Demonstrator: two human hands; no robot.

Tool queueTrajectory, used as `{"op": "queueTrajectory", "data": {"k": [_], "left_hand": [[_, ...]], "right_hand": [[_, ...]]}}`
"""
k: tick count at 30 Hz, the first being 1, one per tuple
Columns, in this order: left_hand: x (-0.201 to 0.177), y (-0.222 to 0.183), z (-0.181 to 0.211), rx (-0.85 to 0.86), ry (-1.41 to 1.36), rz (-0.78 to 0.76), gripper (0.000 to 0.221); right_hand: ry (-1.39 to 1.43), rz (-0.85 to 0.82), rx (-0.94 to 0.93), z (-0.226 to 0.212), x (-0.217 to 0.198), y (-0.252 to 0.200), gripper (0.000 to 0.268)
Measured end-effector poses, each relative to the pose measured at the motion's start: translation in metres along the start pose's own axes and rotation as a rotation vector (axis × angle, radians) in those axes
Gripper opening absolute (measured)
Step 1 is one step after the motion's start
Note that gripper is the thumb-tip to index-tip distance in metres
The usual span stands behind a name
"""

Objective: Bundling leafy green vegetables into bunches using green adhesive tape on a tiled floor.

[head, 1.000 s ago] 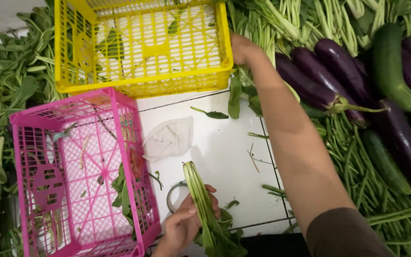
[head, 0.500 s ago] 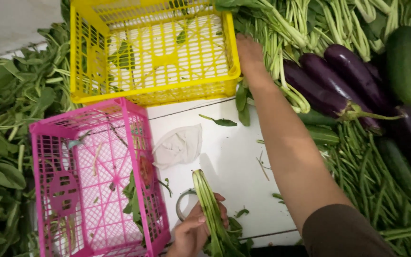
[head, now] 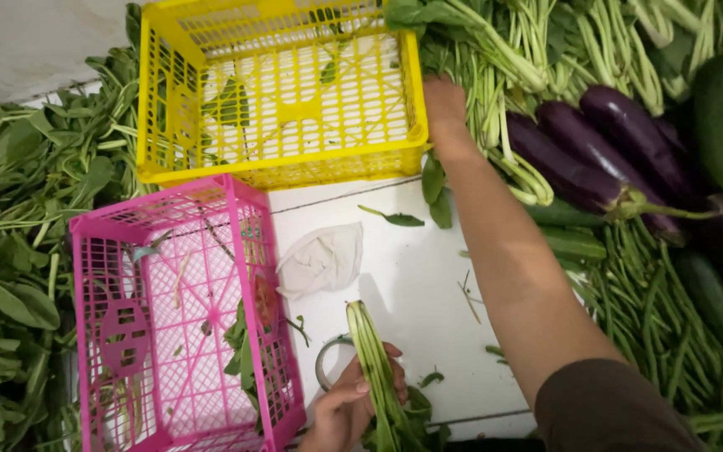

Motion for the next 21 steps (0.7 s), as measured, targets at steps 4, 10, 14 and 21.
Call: {"op": "queueTrajectory", "data": {"k": [4,10,14,21], "left_hand": [[-0.008,0.0,-0.005,0.007,0.008,-0.045,0.07],[0.002,-0.001,0.003,0.014,0.041,-0.025,0.068],[0.001,-0.002,0.0,0.01,0.043,-0.056,0.068],[0.011,-0.004,0.007,0.034,0.069,-0.015,0.067]], "right_hand": [[-0.016,0.049,-0.049,-0.008,-0.025,-0.01,0.028],[0.494,-0.152,0.381,0.008,-0.091,-0.008,0.021],[0.738,0.05,0.371,0.037,-0.08,-0.012,0.027],[1.262,-0.318,0.539,0.023,-0.16,-0.033,0.034]]}}
Point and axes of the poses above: each hand's wrist, its own y-axis towards the middle knuckle, its own x-axis out of the palm, z = x × y, the point moved 5 cm from there along y, towards the middle knuckle, and after that the axes turned 11 degrees about z, right-handed, at the moved point
